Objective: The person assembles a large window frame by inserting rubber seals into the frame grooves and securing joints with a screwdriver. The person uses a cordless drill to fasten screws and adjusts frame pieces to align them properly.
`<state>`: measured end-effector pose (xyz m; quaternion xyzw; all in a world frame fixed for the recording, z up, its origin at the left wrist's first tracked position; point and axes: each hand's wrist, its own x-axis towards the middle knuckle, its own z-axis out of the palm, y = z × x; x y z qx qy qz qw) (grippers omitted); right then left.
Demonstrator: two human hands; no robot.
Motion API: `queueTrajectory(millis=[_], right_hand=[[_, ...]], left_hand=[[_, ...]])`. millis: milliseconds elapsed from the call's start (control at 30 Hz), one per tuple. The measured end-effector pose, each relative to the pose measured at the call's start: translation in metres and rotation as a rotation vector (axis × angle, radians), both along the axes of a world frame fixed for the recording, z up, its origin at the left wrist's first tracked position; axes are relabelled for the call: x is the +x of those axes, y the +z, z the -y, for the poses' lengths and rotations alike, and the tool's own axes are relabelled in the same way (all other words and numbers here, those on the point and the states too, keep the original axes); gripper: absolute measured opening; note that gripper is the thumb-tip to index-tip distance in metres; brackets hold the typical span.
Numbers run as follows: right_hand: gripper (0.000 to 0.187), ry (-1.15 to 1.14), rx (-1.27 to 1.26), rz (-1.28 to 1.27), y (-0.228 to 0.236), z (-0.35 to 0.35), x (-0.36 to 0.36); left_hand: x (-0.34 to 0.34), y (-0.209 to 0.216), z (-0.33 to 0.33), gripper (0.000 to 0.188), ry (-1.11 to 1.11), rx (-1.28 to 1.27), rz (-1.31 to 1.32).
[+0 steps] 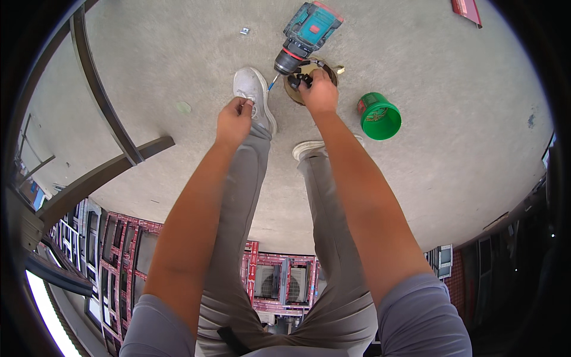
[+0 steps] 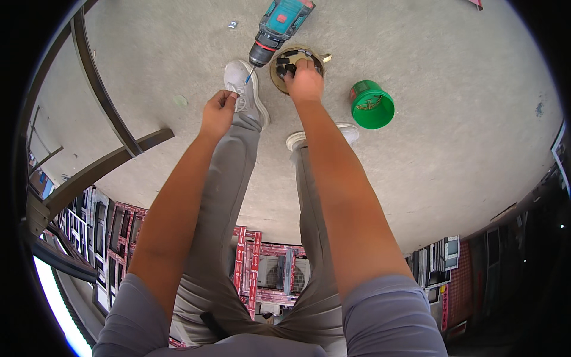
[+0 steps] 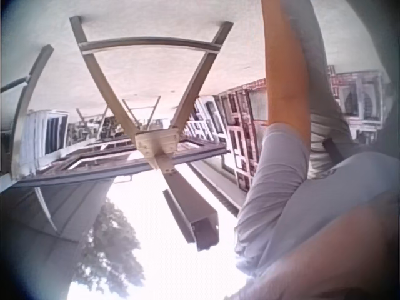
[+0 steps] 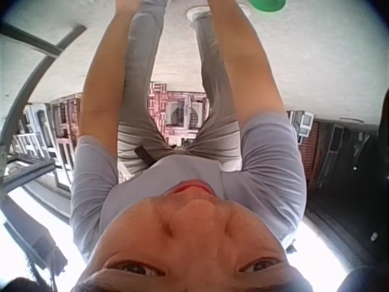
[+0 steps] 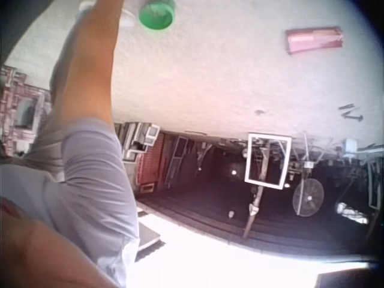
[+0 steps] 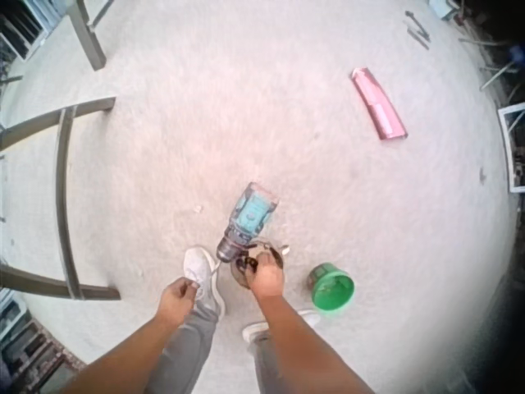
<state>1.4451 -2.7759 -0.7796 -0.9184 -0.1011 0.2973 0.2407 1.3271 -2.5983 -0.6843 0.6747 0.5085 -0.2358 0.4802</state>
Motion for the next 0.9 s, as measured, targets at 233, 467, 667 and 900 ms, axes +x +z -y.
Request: queueTrajectory(millis=[233, 467, 667, 900], right_hand=[[0.026, -0.457, 0.652, -0.627, 0.127, -0.007, -0.034], [0.019, -0.171, 0.281, -0.125, 0.060, -0.008, 0.010], [0.017, 0.505, -0.260, 0.019, -0.039, -0.010, 0.028], [0.015, 0.451, -0.089, 0.104, -0.024, 0.006, 0.022]], left_hand=[[0.017, 0.028, 0.023, 0.056, 0.491, -0.696, 0.051], [0.047, 0.023, 0.004, 0.034, 0.438, -0.675, 0.004], [0.041, -0.040, -0.053, 0.027, 0.120, -0.285, -0.079], [0.095, -0.106, -0.091, 0.051, -0.463, 0.427, -0.180]])
